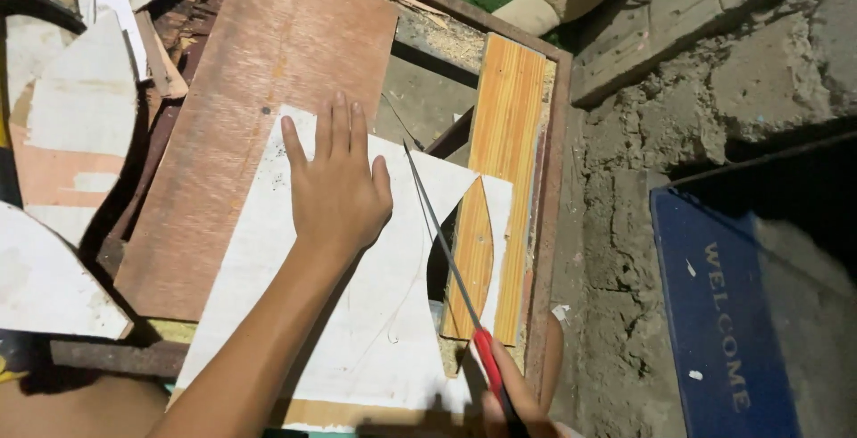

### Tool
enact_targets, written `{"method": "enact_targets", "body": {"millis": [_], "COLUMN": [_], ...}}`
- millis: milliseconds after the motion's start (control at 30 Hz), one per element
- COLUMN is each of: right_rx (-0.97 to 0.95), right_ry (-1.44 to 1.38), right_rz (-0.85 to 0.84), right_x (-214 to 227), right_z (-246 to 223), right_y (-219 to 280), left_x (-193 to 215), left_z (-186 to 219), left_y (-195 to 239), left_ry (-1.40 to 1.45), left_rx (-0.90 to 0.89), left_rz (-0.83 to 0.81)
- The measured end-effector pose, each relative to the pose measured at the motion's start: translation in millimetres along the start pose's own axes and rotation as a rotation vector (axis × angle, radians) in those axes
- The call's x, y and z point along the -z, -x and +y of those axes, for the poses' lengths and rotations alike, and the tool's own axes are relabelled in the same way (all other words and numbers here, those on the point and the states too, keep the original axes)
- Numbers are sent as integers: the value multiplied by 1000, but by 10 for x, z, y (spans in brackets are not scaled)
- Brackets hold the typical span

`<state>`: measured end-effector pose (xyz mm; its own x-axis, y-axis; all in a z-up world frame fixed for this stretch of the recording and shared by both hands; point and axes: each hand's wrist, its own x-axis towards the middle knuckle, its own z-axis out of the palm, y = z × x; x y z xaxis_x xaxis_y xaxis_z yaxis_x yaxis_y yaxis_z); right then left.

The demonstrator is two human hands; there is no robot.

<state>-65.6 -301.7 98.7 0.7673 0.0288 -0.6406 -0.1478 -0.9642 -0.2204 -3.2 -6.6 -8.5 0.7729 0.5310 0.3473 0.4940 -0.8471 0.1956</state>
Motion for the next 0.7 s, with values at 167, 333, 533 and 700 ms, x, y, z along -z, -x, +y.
{"method": "enact_targets", "body": {"millis": [167, 333, 533, 700], "right_rx": [2, 300, 111, 50], "right_ry": [-728, -580, -682, -646], "right_rz": [415, 121, 304, 195], "right_x": [-405, 190, 594, 837], "right_z": [-189, -662, -751, -853], "right_y": [-417, -138, 108, 282], "left_x": [22, 59, 145, 108], "left_z": [-2, -16, -33, -36], "left_y": [17, -45, -69, -28], "left_ry": [16, 13, 109, 49], "left_rx": [-7, -18, -30, -19], "left_rz": [-24, -9, -8, -22]}}
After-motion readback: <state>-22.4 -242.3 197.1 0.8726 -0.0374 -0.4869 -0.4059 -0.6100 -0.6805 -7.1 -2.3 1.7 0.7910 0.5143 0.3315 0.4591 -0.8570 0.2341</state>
